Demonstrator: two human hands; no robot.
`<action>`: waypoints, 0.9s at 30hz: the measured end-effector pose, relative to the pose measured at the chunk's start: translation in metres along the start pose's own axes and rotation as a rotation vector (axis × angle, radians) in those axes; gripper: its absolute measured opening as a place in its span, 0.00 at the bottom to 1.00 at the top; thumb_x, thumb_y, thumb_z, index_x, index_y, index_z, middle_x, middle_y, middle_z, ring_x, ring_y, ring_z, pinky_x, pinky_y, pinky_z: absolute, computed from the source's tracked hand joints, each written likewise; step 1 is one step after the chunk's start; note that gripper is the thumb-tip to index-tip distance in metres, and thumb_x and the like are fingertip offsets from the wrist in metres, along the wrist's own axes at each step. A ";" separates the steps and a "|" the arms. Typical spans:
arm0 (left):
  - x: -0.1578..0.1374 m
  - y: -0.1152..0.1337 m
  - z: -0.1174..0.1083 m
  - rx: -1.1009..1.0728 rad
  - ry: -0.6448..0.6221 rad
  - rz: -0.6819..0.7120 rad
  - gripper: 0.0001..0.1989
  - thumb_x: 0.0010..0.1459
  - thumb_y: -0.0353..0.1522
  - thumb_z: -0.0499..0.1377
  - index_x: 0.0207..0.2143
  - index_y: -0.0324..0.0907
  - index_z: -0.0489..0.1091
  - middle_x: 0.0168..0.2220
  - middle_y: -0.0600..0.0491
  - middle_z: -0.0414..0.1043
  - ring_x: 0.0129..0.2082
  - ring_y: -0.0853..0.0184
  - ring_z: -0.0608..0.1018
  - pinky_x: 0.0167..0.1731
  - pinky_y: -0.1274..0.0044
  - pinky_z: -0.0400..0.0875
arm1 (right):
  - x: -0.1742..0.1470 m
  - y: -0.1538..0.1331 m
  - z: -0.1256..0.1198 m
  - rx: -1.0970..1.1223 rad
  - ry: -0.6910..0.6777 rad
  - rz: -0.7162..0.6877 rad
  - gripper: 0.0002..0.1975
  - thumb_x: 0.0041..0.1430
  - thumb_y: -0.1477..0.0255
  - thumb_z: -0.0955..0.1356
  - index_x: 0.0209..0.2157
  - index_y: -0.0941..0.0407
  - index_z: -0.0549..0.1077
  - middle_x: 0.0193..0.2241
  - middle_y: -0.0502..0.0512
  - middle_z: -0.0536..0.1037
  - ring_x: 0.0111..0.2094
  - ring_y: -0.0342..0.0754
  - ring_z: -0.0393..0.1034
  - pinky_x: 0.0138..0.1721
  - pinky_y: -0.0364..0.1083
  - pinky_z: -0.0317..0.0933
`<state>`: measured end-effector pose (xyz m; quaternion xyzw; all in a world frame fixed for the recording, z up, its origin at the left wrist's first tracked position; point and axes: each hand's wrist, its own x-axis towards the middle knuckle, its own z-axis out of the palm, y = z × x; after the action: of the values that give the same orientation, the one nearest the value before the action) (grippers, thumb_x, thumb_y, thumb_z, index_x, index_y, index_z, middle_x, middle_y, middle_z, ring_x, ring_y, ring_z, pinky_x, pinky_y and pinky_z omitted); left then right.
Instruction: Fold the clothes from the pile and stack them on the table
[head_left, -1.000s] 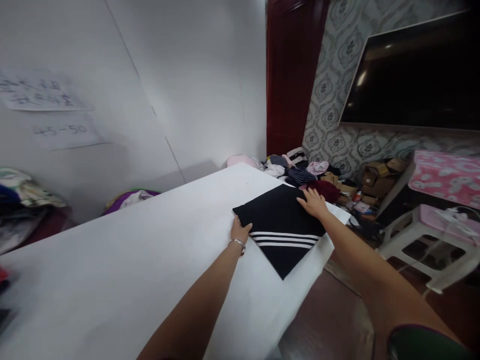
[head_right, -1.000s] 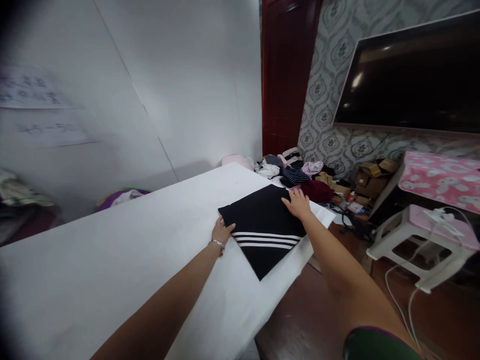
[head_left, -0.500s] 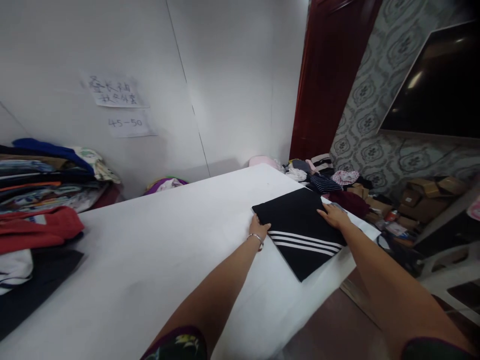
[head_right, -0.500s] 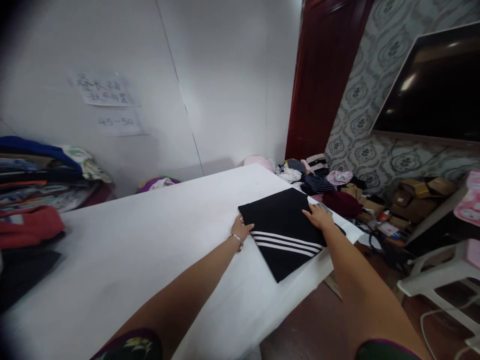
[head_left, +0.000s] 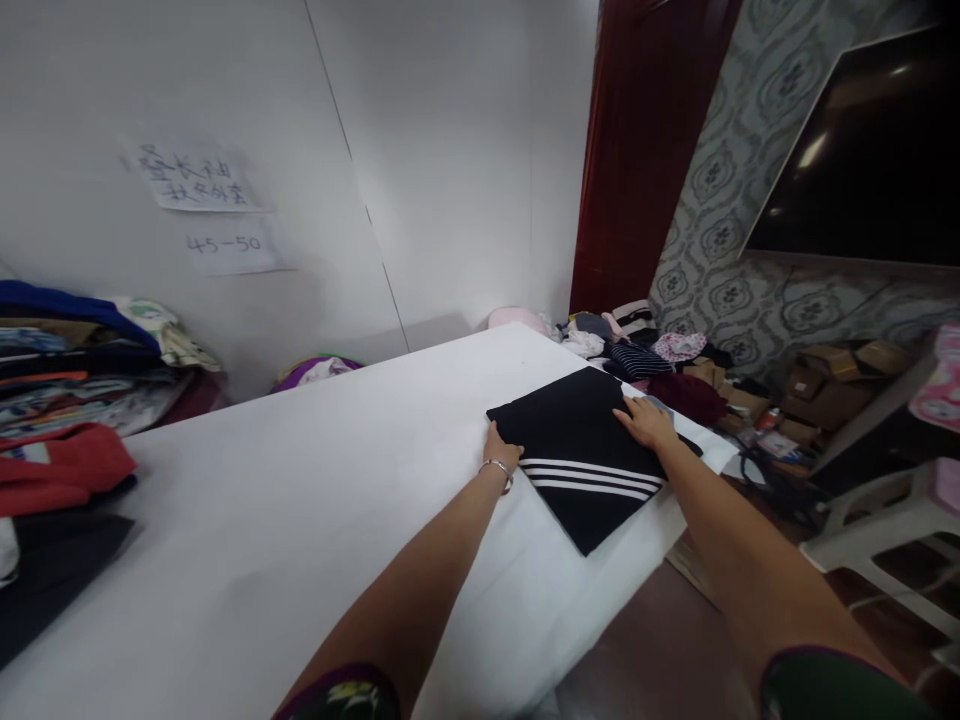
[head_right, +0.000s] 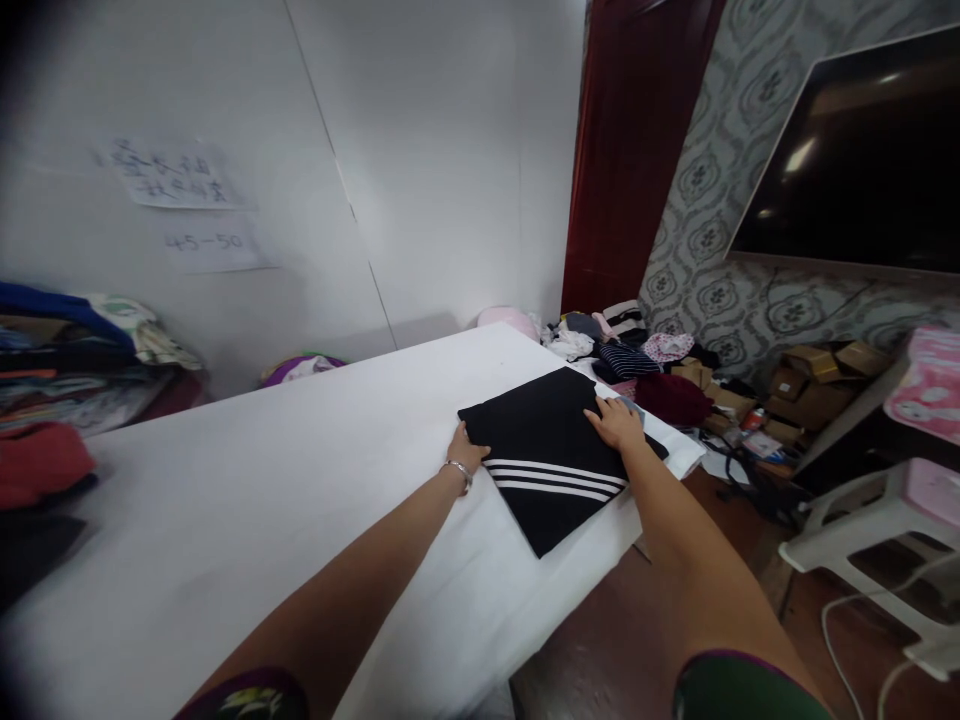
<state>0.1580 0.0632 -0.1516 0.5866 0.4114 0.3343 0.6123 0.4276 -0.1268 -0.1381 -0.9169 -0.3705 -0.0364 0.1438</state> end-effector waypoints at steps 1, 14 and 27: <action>-0.001 0.001 -0.001 0.011 0.000 -0.003 0.45 0.36 0.21 0.70 0.58 0.40 0.59 0.49 0.44 0.74 0.50 0.60 0.75 0.52 0.72 0.67 | 0.000 -0.001 -0.001 0.039 0.009 0.008 0.25 0.62 0.57 0.61 0.57 0.54 0.65 0.58 0.63 0.66 0.61 0.58 0.54 0.60 0.62 0.45; -0.068 0.010 -0.038 0.246 -0.185 0.142 0.32 0.51 0.34 0.65 0.58 0.44 0.61 0.58 0.43 0.65 0.52 0.59 0.73 0.52 0.69 0.67 | -0.060 0.087 -0.044 0.192 0.223 0.489 0.26 0.64 0.64 0.57 0.58 0.66 0.63 0.59 0.70 0.63 0.62 0.57 0.54 0.61 0.52 0.48; -0.187 -0.013 -0.052 1.147 -0.793 0.826 0.34 0.59 0.48 0.51 0.64 0.43 0.54 0.67 0.45 0.47 0.67 0.53 0.49 0.64 0.56 0.42 | -0.077 0.095 -0.030 0.180 0.091 0.758 0.22 0.63 0.64 0.60 0.48 0.66 0.72 0.45 0.74 0.75 0.51 0.59 0.69 0.50 0.51 0.62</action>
<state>0.0288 -0.0823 -0.1420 0.9887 0.0213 0.0375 0.1437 0.4384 -0.2524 -0.1450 -0.9699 -0.0005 0.0112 0.2431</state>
